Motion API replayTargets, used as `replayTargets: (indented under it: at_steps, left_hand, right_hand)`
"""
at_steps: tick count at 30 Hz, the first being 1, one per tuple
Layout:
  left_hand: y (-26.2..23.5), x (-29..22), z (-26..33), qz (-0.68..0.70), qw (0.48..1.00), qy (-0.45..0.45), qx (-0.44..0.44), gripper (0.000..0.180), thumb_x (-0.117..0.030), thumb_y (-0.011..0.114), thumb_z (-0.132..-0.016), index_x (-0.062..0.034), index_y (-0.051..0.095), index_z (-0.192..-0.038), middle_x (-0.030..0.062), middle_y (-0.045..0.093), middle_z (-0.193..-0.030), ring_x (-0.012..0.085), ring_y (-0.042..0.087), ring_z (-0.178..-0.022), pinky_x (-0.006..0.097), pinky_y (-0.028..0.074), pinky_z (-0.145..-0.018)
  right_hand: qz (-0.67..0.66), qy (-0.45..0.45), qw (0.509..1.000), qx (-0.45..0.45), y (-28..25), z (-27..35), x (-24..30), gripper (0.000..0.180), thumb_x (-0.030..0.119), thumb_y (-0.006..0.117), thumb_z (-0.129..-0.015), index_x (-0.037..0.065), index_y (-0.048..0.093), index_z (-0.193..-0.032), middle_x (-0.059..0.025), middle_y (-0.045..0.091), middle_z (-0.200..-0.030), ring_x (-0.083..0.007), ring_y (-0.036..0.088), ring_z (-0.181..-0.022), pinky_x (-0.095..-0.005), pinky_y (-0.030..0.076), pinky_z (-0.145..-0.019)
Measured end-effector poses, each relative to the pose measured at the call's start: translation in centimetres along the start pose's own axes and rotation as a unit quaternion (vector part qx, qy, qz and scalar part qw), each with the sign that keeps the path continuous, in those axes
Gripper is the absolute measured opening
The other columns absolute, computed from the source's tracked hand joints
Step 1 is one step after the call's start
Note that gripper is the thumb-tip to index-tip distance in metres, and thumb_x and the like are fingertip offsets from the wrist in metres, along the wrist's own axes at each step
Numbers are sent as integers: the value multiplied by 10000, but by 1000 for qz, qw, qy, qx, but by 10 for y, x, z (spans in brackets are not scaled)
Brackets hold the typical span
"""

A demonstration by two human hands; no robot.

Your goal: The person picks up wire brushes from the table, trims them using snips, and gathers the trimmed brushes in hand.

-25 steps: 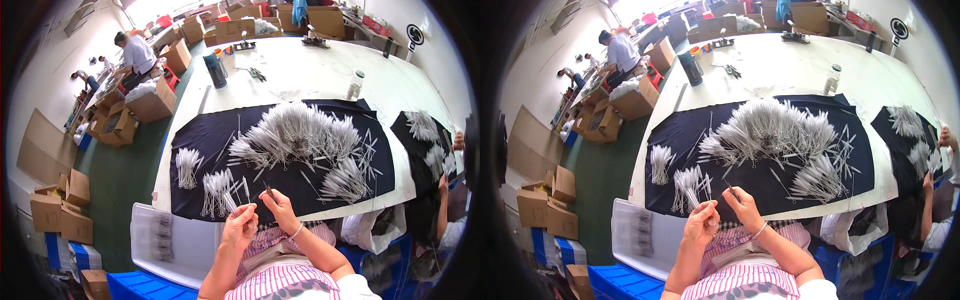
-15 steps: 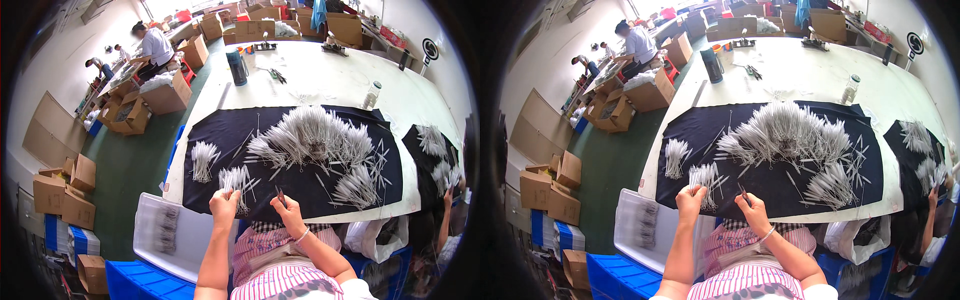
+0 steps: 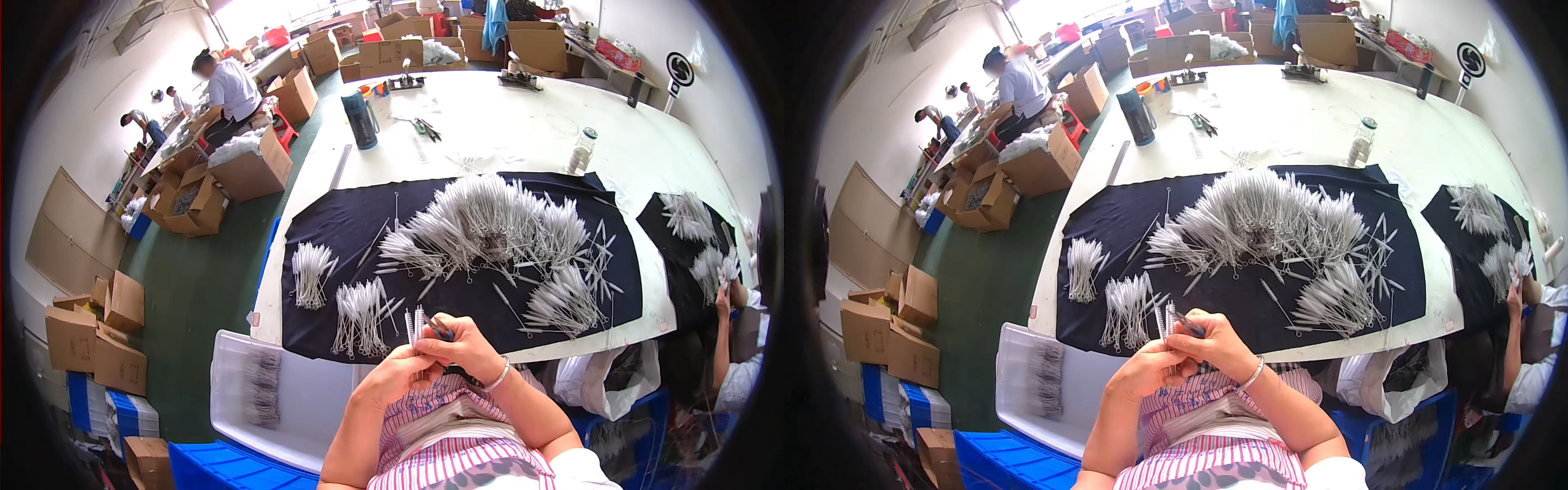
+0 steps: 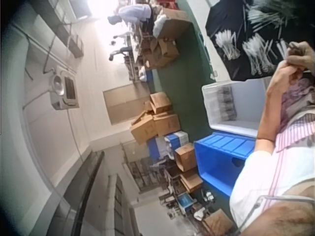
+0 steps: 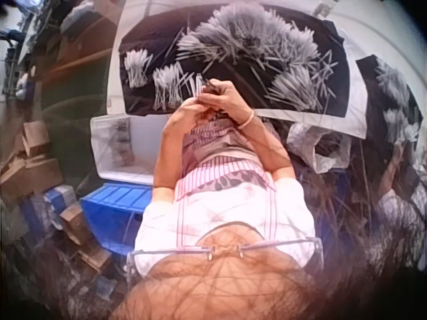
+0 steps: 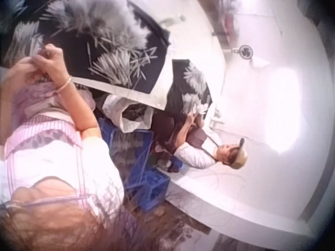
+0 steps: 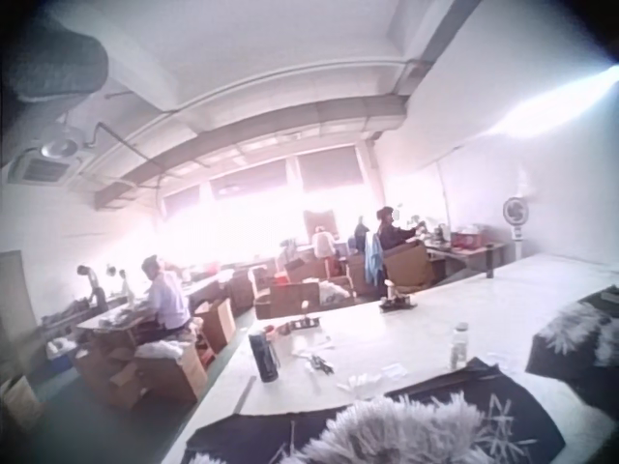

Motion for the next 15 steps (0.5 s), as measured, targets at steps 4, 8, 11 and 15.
replayTargets:
  at_steps: [4, 8, 11, 15]
  left_hand:
    - [17, -2, -2, 45, 997, 7, 57, 302, -217, 437, -872, 53, 524, -974, 89, 565, -852, 109, 503, -685, 209, 381, -529]
    - [10, -1, -9, 62, 996, 65, -18, 330, -253, 429, -883, 32, 519, -1023, 96, 566, -918, 93, 470, -666, 208, 378, -521]
    - [-2, 0, -13, 36, 991, 92, -86, 259, -217, 468, -872, 3, 567, -967, 61, 554, -831, 63, 424, -571, 171, 296, -419]
    - [10, -1, -17, 65, 993, 101, -19, 153, -140, 563, -816, -28, 597, -914, 36, 548, -743, 35, 381, -470, 157, 237, -360]
  right_hand:
    - [-47, 67, 997, -12, -9, 4, 0, 96, 109, 641, -745, 25, 595, -757, 23, 536, -618, -20, 458, -522, -163, 350, -447]
    - [-95, 29, 991, -89, -24, 1, -2, 87, 104, 644, -736, 26, 610, -719, 40, 510, -581, -26, 421, -515, -179, 312, -468]
    - [-86, 18, 992, -92, -29, 0, 0, 90, 118, 645, -741, 35, 614, -721, 46, 526, -607, -16, 428, -525, -170, 314, -470]
    - [-103, 22, 992, -76, -24, 0, 3, 113, 144, 643, -749, 36, 611, -746, 50, 529, -610, -9, 427, -520, -160, 308, -456]
Point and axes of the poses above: each hand's wrist, its own z-axis away from the middle knuckle, its own y-axis out of the palm, x = y × z, the point moved 4 cm from there along -z, towards the middle knuckle
